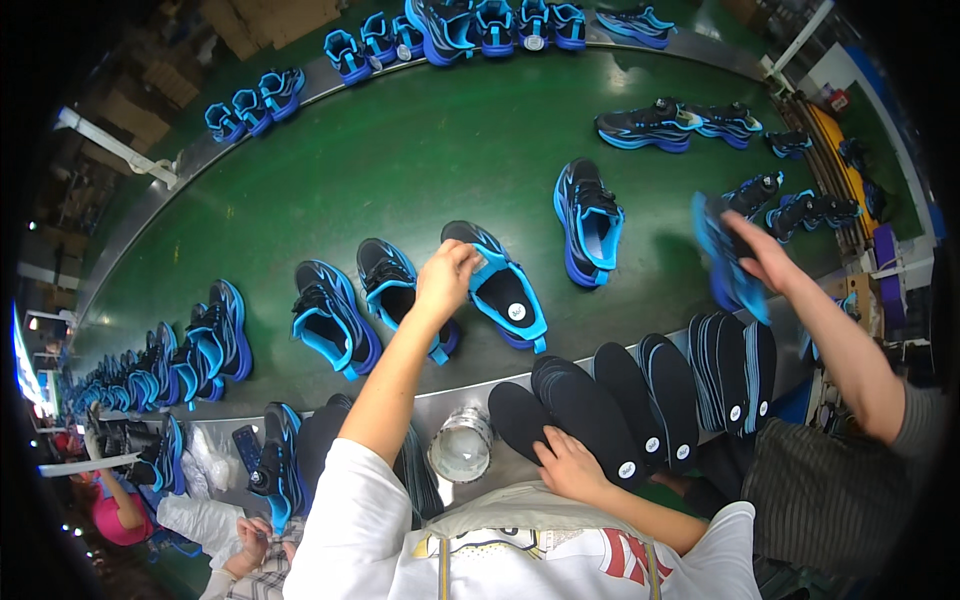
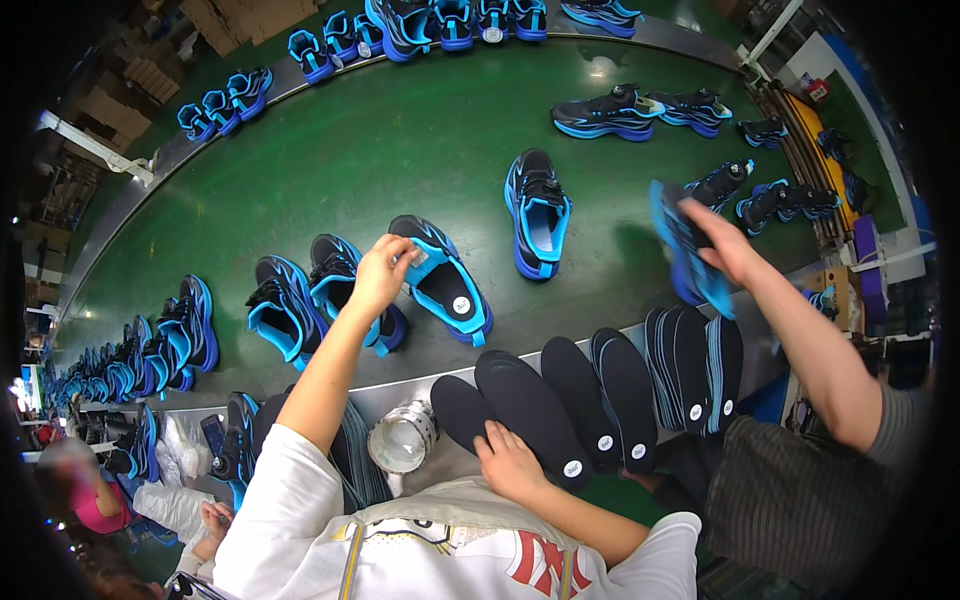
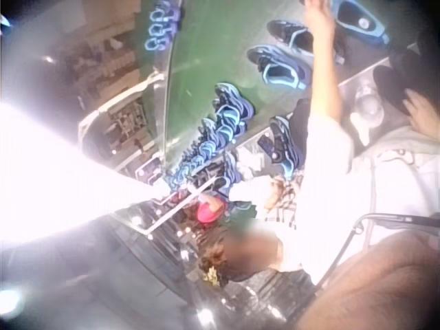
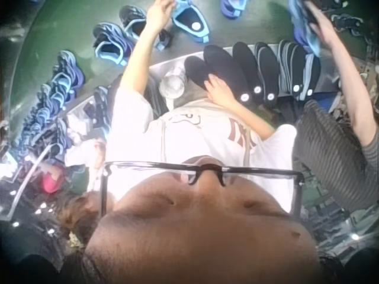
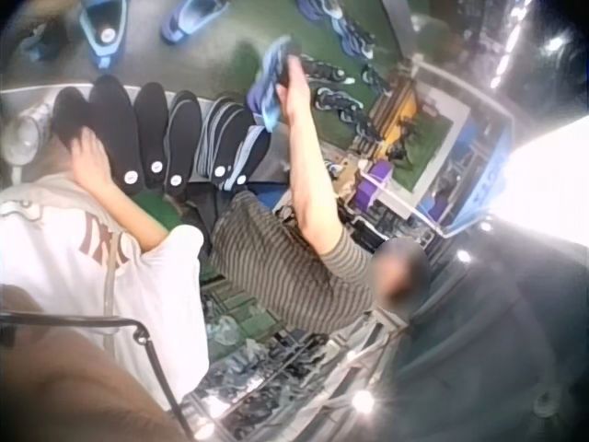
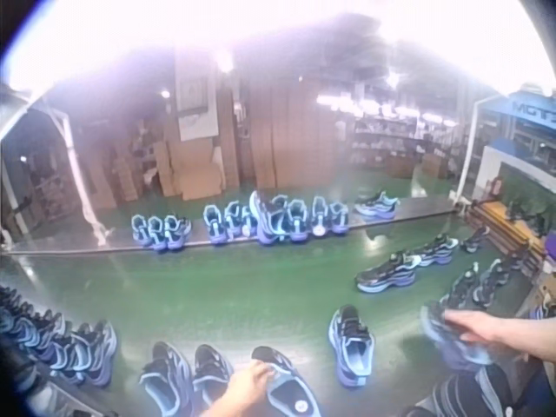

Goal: The person picks up insoles from a stack, inserts them into shoes on an assembly line by hand, and pushes the shoes along the line.

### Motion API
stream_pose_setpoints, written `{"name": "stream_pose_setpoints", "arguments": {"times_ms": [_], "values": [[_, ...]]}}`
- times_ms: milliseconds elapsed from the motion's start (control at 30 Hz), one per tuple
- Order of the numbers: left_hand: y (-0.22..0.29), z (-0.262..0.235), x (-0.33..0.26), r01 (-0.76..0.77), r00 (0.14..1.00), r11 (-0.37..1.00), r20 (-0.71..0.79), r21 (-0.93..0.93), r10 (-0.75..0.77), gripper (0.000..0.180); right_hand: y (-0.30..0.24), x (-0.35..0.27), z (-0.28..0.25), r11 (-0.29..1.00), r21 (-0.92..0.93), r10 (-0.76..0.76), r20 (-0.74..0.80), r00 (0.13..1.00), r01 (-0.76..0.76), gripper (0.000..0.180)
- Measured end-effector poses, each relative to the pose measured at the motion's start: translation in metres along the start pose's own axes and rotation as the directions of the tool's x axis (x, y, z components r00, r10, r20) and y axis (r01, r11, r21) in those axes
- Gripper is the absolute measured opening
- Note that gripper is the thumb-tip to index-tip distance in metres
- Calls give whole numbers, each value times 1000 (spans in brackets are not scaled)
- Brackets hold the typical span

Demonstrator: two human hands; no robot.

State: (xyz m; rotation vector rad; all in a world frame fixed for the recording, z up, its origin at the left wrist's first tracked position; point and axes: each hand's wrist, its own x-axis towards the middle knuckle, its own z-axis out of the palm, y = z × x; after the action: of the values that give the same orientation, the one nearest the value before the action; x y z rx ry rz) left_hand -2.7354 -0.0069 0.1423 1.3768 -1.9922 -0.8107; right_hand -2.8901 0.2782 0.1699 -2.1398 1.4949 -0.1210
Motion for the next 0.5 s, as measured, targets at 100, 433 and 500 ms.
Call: {"name": "stream_pose_setpoints", "arguments": {"times_ms": [100,433,500], "values": [[-11,-18,-4,107,982,985,170,-134,-84,15,-2,-12,7,994,-95,54,20,998,-52,41],[46,-44,7,476,835,280,327,-834,-443,8,-5,-23,6,943,-188,281,1,960,-276,56],[48,-48,20,443,885,224,385,-868,-261,16,-1,-27,5,933,-171,325,28,945,-316,58]]}}
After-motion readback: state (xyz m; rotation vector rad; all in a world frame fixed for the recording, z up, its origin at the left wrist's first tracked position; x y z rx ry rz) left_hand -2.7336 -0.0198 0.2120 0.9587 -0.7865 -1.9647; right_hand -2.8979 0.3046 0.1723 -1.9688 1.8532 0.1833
